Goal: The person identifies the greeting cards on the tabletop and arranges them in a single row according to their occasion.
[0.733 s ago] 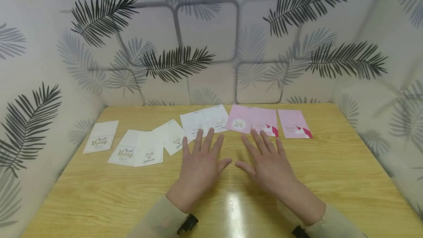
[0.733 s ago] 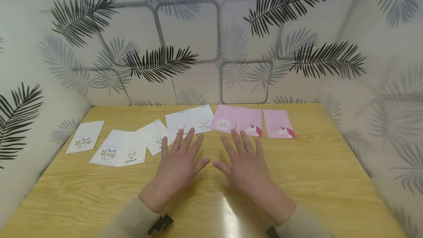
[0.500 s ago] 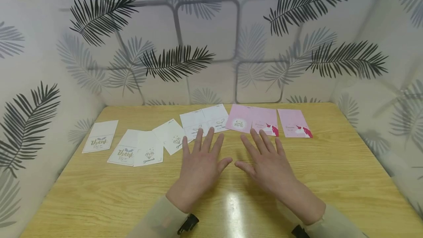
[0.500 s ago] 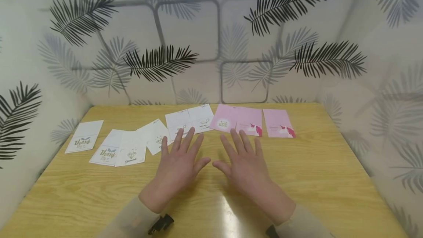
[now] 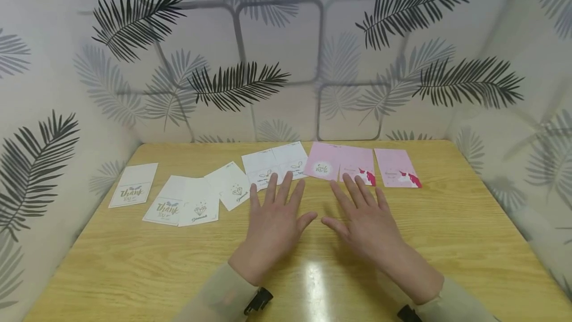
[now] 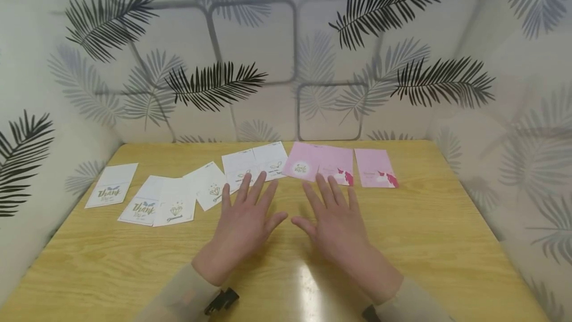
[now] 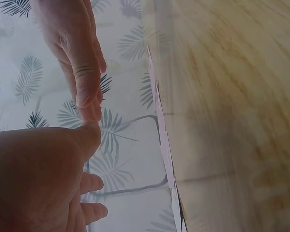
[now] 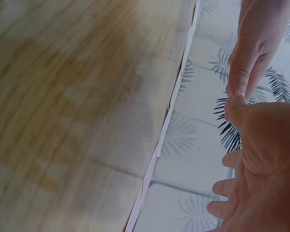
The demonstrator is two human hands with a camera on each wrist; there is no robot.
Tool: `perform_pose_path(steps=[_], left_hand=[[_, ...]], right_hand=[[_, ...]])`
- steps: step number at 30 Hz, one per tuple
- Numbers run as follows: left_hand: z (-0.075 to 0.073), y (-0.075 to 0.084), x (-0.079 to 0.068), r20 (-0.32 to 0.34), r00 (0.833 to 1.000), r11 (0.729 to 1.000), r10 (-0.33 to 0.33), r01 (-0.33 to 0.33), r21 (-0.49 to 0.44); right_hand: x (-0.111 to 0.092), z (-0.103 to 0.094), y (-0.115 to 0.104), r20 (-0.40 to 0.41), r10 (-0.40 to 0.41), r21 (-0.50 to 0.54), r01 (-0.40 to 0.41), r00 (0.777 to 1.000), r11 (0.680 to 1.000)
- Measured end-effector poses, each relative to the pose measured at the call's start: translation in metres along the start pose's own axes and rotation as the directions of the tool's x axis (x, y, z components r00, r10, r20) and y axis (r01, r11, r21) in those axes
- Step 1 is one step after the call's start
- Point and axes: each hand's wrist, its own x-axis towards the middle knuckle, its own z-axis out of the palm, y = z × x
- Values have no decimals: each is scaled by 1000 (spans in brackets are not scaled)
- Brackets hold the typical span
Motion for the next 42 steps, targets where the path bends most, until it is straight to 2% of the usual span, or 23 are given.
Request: perform_pose_path(steps=[13, 25, 35, 42], left_hand=[[0, 13, 11, -5, 1000, 1000, -22, 22, -12], [2, 31, 26, 6, 999, 998, -37, 37, -47], [6, 49, 39, -4, 1000, 999, -22, 22, -37], [7, 58, 46, -7, 1000, 997, -14, 13, -70]], right_hand=[[-1, -6, 13, -17, 22, -11, -22, 1000, 1000], [-7, -7, 39, -19, 61, -23, -62, 998, 998], [-12, -12, 59, -30, 98, -15, -99, 995, 995], [-17, -15, 71, -40, 116, -8, -117, 992, 993]])
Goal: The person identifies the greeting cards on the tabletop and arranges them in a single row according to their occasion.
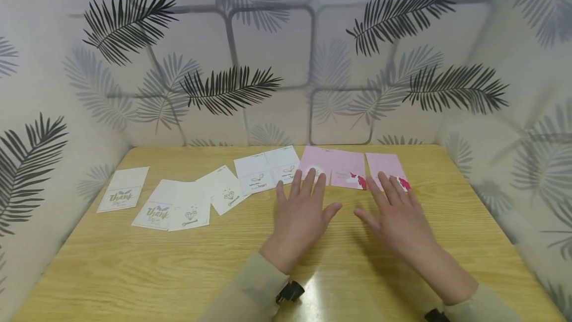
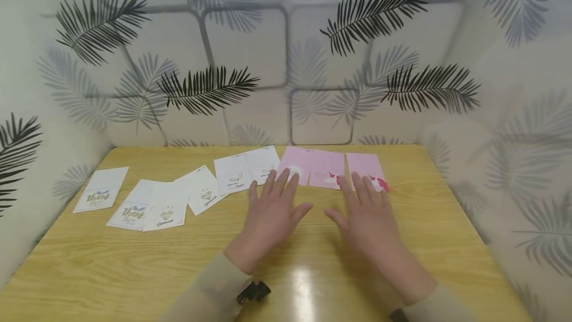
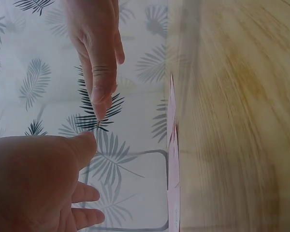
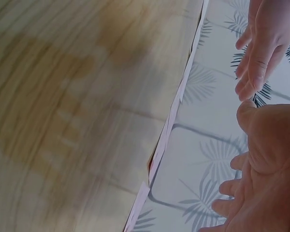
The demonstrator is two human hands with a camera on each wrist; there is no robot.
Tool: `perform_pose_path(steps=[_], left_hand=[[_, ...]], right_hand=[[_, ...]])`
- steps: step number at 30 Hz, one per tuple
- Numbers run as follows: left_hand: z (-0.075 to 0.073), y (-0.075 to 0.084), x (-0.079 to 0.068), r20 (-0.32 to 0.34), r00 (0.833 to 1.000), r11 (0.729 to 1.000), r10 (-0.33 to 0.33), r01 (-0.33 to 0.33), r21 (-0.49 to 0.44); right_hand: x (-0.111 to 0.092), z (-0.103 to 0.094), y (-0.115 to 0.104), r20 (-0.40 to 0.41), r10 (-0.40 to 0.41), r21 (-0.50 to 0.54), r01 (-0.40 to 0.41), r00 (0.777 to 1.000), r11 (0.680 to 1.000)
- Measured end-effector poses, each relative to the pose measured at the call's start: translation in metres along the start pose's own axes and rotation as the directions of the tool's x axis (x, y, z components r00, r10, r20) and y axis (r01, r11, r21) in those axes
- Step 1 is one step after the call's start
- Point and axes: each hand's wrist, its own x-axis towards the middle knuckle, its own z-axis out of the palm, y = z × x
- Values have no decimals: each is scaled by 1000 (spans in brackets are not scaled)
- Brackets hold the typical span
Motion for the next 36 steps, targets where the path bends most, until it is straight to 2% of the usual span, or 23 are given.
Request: perform_pose_path(steps=[17, 25, 29, 36], left_hand=[[9, 22, 15, -64, 997, 1000, 29, -29, -2], [12, 35, 23, -112, 993, 998, 44, -49, -42], [14, 42, 28, -92, 995, 997, 30, -36, -63], [23, 56, 38, -49, 999, 998, 19, -22, -65]], right_hand=[[-4, -1, 36, -10, 52, 18, -52, 999, 998], [-3, -1, 51, -28, 64, 38, -63, 998, 997], [-3, 0, 57, -43, 69, 43, -67, 997, 997], [-3, 2, 72, -4, 116, 56, -115, 993, 992]])
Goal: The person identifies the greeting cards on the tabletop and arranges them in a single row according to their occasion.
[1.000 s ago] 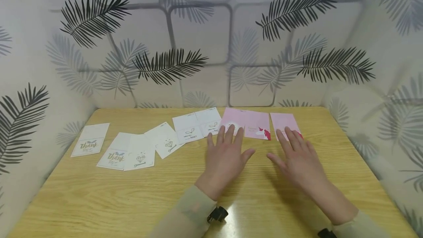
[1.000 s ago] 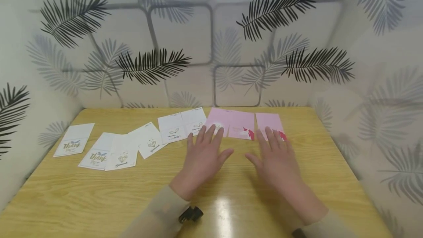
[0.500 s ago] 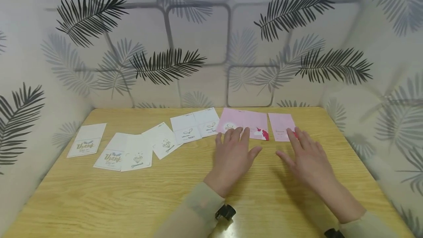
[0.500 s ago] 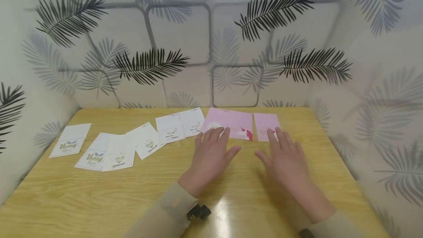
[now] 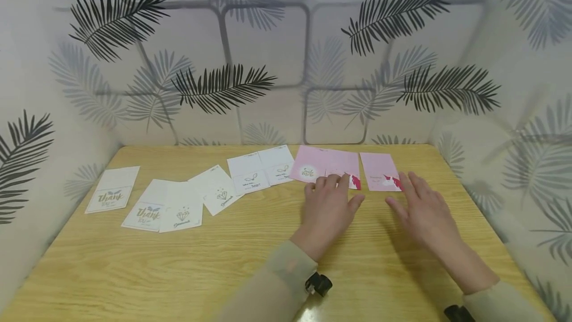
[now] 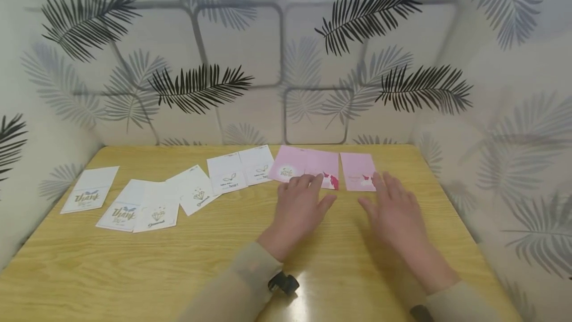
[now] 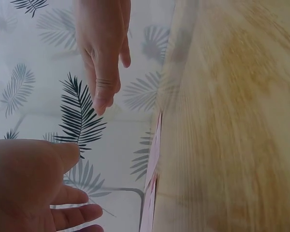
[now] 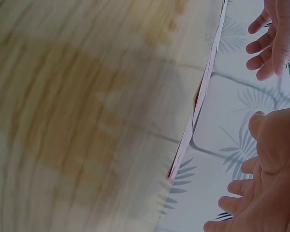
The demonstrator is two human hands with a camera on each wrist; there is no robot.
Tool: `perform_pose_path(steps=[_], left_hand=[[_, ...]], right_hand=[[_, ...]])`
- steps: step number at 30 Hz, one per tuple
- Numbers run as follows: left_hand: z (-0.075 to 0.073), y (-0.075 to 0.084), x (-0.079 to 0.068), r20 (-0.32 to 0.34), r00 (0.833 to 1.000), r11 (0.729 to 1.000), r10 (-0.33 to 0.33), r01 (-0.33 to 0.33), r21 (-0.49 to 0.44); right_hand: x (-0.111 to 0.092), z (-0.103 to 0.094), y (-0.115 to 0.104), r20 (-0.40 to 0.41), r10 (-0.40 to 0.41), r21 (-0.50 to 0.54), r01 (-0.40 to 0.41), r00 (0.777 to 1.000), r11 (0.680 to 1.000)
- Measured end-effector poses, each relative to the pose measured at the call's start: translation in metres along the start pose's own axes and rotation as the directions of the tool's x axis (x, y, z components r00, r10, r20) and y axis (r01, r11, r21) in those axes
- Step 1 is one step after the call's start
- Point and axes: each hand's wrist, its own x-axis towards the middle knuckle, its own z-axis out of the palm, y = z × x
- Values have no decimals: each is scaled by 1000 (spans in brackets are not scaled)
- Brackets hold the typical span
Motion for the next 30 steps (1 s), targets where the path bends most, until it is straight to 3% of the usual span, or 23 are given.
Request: perform_pose_path(steps=[18, 30], left_hand=[[17, 17, 27, 13, 1000, 996, 14, -13, -85], [30, 27, 41, 45, 998, 997, 38, -34, -72]], right_hand=[[9, 2, 28, 11, 44, 7, -44, 999, 999], [17, 3, 43, 68, 84, 28, -86, 994, 996]])
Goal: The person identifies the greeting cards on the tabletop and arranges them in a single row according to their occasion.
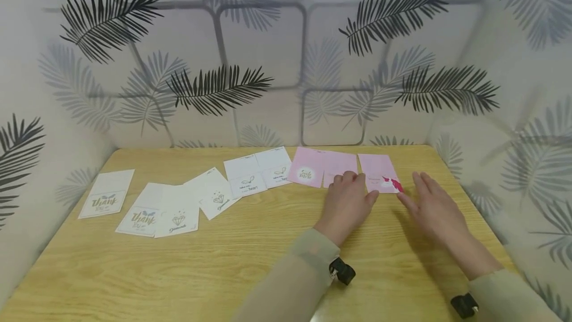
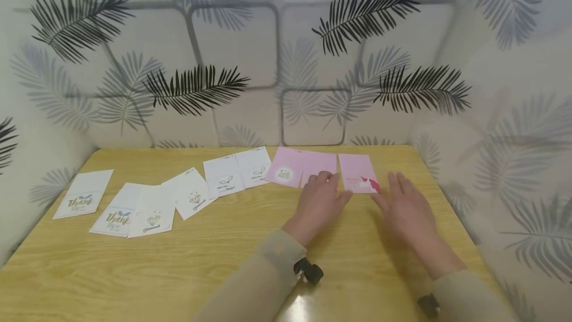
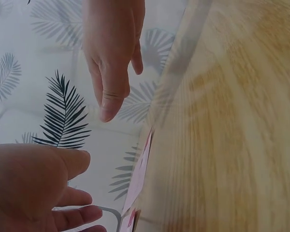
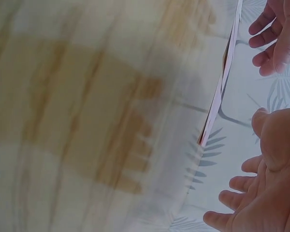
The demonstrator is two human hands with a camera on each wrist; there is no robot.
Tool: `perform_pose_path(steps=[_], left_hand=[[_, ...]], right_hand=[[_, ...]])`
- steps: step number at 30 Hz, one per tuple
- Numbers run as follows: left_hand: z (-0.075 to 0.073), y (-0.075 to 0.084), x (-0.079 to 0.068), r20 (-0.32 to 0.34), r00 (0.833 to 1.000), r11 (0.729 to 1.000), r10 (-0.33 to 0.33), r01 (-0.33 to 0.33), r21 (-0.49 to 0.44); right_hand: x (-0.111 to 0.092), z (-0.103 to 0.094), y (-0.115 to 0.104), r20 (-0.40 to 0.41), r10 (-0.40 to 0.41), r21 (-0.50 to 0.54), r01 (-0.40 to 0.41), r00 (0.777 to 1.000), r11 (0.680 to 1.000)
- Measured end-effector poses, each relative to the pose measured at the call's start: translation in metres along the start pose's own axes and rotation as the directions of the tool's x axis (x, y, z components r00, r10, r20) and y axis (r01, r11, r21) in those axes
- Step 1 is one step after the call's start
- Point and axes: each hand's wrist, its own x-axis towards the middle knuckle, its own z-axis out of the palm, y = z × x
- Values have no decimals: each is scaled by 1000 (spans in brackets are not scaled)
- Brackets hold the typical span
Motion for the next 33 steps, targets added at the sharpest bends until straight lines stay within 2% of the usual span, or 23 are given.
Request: perform_pose_path(steps=[7, 15, 24, 33], left_hand=[[16, 6, 6, 47, 999, 997, -18, 14, 80], [17, 13, 11, 71, 997, 992, -18, 9, 127], [24, 16, 14, 131, 991, 991, -22, 5, 135], [28, 18, 14, 166, 985, 991, -35, 13, 133]], right_hand=[[3, 1, 7, 33, 12, 33, -13, 999, 999], [10, 0, 12, 60, 27, 38, -29, 998, 999], [19, 1, 15, 103, 54, 41, -58, 993, 997], [25, 3, 16, 116, 23, 40, -28, 993, 999]])
